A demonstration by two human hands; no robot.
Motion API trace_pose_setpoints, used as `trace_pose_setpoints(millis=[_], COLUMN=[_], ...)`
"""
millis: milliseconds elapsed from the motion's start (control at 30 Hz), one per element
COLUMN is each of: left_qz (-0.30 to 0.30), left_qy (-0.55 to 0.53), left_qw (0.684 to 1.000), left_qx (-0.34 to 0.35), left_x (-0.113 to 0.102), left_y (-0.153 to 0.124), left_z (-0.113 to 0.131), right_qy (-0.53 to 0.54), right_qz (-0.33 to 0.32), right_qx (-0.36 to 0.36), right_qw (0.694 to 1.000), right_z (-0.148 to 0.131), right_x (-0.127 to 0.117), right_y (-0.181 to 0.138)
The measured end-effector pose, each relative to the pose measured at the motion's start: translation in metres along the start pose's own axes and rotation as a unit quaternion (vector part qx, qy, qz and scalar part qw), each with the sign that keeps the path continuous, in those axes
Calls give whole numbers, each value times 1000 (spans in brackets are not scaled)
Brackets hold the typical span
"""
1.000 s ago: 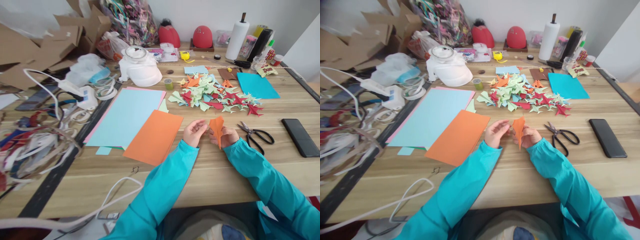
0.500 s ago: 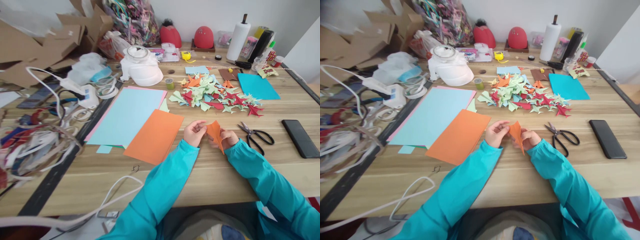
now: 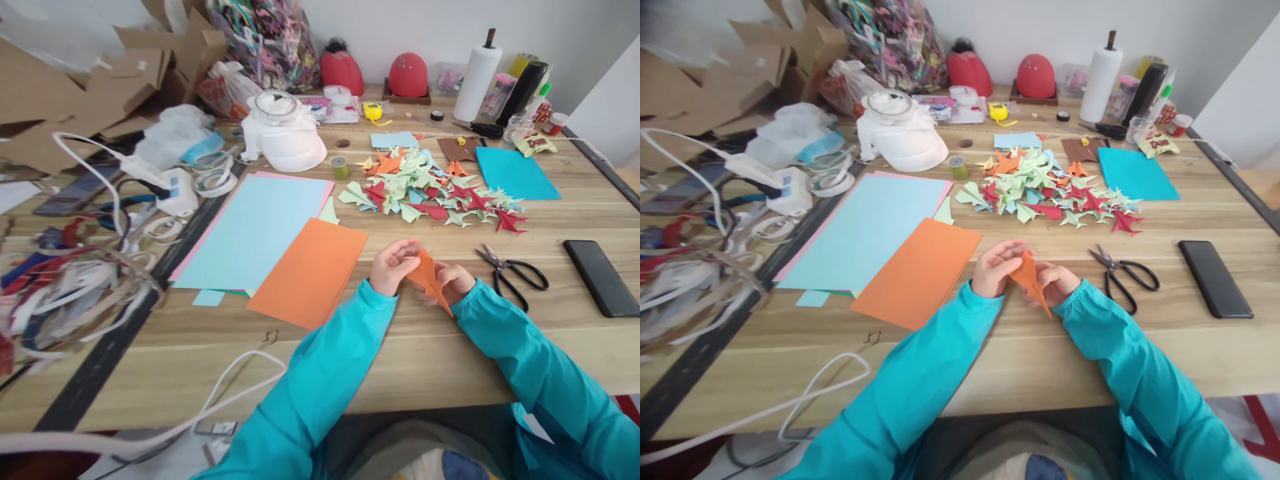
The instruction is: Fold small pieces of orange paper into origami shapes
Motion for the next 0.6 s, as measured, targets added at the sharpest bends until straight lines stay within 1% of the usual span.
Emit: trace_pose_setpoints(millis=[67, 133, 233, 367, 467, 600], left_qz=[-46, -61, -49, -15, 5, -3], left_qy=[-14, -11, 12, 38, 35, 10], left_qw=[999, 997, 998, 999, 999, 999], left_qx=[-22, -36, -39, -31, -30, -40], left_x=[6, 8, 6, 3, 2, 3], left_y=[-4, -6, -6, -4, -2, -3], left_z=[-1, -3, -3, -2, -1, -2], right_qy=[-9, -14, -26, -36, -32, -28], right_qz=[10, 20, 27, 21, 19, 20], right_qx=[6, 11, 20, 17, 14, 16], right_qw=[1000, 1000, 999, 999, 999, 999], right_z=[3, 6, 9, 10, 10, 9], right_x=[-3, -7, -10, -9, -8, -8], right_y=[1, 2, 2, 2, 2, 3])
Point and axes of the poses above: each hand's wrist, its own y-axis towards the middle knuckle, its own x-axis out of the palm, z = x × y, the point moved 6 cm from there along y, towards the middle knuckle, and after that the axes turned 11 degrees about z, right-handed, at the moved point
